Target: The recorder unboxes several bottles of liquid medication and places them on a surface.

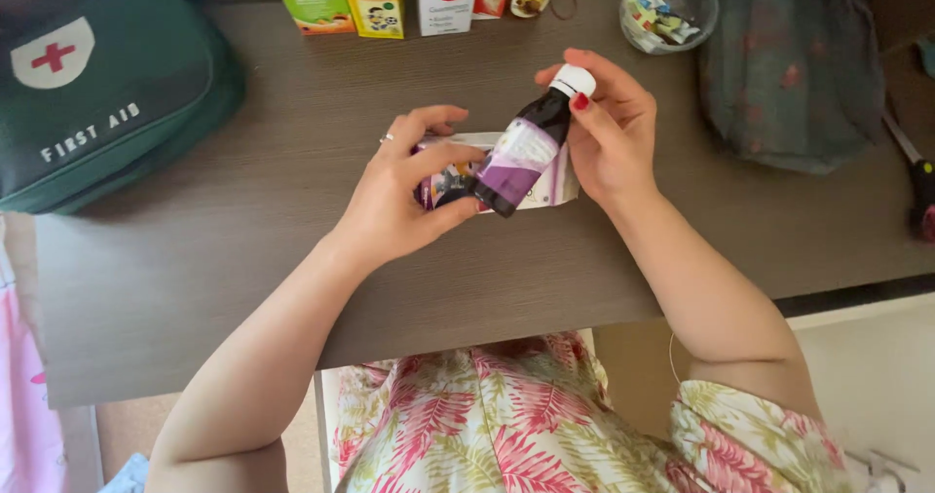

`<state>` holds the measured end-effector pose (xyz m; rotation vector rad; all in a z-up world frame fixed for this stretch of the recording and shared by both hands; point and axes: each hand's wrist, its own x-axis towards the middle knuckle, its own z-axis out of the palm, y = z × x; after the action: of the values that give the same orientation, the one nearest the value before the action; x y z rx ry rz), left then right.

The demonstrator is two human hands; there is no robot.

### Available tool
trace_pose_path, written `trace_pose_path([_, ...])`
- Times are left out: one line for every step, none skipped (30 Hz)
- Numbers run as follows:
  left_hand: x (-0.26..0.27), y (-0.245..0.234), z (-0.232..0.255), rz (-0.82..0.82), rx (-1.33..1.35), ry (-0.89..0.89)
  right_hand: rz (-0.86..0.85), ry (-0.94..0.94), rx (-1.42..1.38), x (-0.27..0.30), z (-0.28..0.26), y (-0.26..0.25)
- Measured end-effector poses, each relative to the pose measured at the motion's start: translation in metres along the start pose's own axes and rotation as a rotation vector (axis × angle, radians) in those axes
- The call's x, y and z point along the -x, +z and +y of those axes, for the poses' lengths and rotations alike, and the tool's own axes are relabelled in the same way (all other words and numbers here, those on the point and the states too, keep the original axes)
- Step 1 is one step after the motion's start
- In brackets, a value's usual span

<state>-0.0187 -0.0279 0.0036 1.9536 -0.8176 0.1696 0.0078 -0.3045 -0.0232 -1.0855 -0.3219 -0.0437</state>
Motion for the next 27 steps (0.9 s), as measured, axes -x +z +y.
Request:
trace_pose_path([0.0, 0.001, 0.001, -0.007, 0.003, 0.004, 0.008, -0.004, 0.001, 0.0, 0.0, -0.002])
trace_pose_path([0.0, 0.002, 0.003, -0.013, -0.005, 0.013, -0.006, -0.005, 0.018, 0.0, 0.0, -0.004])
trace_pose_path([-0.001, 0.002, 0.004, -0.019, -0.013, 0.022, -0.019, -0.006, 0.036, 0.001, 0.0, -0.006])
trace_pose_path([-0.002, 0.003, 0.005, -0.027, -0.007, 0.027, -0.01, -0.009, 0.039, 0.0, 0.0, -0.008])
trace_pose_path([-0.002, 0.004, 0.006, -0.026, -0.03, 0.038, -0.016, -0.019, 0.041, 0.001, 0.001, -0.01])
trace_pose_path([-0.002, 0.004, 0.007, -0.023, -0.052, 0.05, -0.023, -0.029, 0.043, 0.001, 0.002, -0.012])
trace_pose_path([-0.002, 0.004, 0.009, -0.031, -0.046, 0.054, -0.013, -0.031, 0.046, 0.001, 0.001, -0.012])
trace_pose_path([-0.002, 0.004, 0.01, -0.03, -0.051, 0.053, -0.021, -0.029, 0.039, 0.001, 0.0, -0.011])
trace_pose_path([-0.003, 0.004, 0.011, -0.03, -0.056, 0.052, -0.028, -0.026, 0.031, 0.001, -0.001, -0.01])
trace_pose_path([-0.003, 0.004, 0.011, -0.035, -0.051, 0.054, -0.021, -0.027, 0.034, 0.001, -0.002, -0.01])
trace_pose_path([-0.003, 0.004, 0.01, -0.035, -0.059, 0.059, -0.035, -0.029, 0.027, 0.001, -0.002, -0.01])
trace_pose_path([-0.003, 0.004, 0.01, -0.033, -0.07, 0.062, -0.052, -0.031, 0.019, 0.0, -0.003, -0.009])
trace_pose_path([-0.004, 0.005, 0.011, -0.037, -0.067, 0.064, -0.047, -0.032, 0.02, 0.001, -0.003, -0.01])
trace_pose_path([-0.004, 0.005, 0.012, -0.038, -0.071, 0.054, -0.051, -0.037, 0.022, 0.0, -0.002, -0.011])
trace_pose_path([-0.004, 0.004, 0.013, -0.039, -0.074, 0.045, -0.054, -0.043, 0.024, 0.0, -0.001, -0.011])
trace_pose_path([-0.004, 0.004, 0.013, -0.039, -0.074, 0.044, -0.054, -0.043, 0.024, 0.001, -0.002, -0.011])
trace_pose_path([-0.004, 0.005, 0.012, -0.035, -0.075, 0.056, -0.053, -0.03, 0.012, 0.001, -0.003, -0.01])
trace_pose_path([-0.004, 0.005, 0.012, -0.031, -0.076, 0.066, -0.052, -0.017, 0.0, 0.001, -0.004, -0.01])
trace_pose_path([-0.004, 0.005, 0.012, -0.031, -0.076, 0.065, -0.052, -0.016, 0.0, 0.001, -0.004, -0.01])
trace_pose_path([-0.003, 0.005, 0.013, -0.032, -0.086, 0.052, -0.057, -0.016, 0.007, 0.001, -0.004, -0.01])
trace_pose_path([-0.003, 0.005, 0.013, -0.033, -0.097, 0.039, -0.061, -0.016, 0.015, 0.001, -0.004, -0.01])
trace_pose_path([-0.003, 0.005, 0.013, -0.032, -0.098, 0.037, -0.063, -0.015, 0.014, 0.001, -0.003, -0.012])
trace_pose_path([-0.003, 0.005, 0.013, -0.031, -0.093, 0.037, -0.062, -0.022, 0.021, 0.001, -0.002, -0.013])
trace_pose_path([-0.003, 0.005, 0.012, -0.029, -0.089, 0.038, -0.061, -0.03, 0.029, 0.001, -0.001, -0.014])
trace_pose_path([-0.003, 0.005, 0.012, -0.027, -0.09, 0.038, -0.063, -0.029, 0.028, 0.001, 0.0, -0.013])
trace_pose_path([-0.003, 0.005, 0.012, -0.027, -0.093, 0.04, -0.056, -0.026, 0.023, 0.001, -0.001, -0.013])
trace_pose_path([-0.003, 0.005, 0.012, -0.027, -0.095, 0.043, -0.049, -0.022, 0.019, 0.001, -0.001, -0.012])
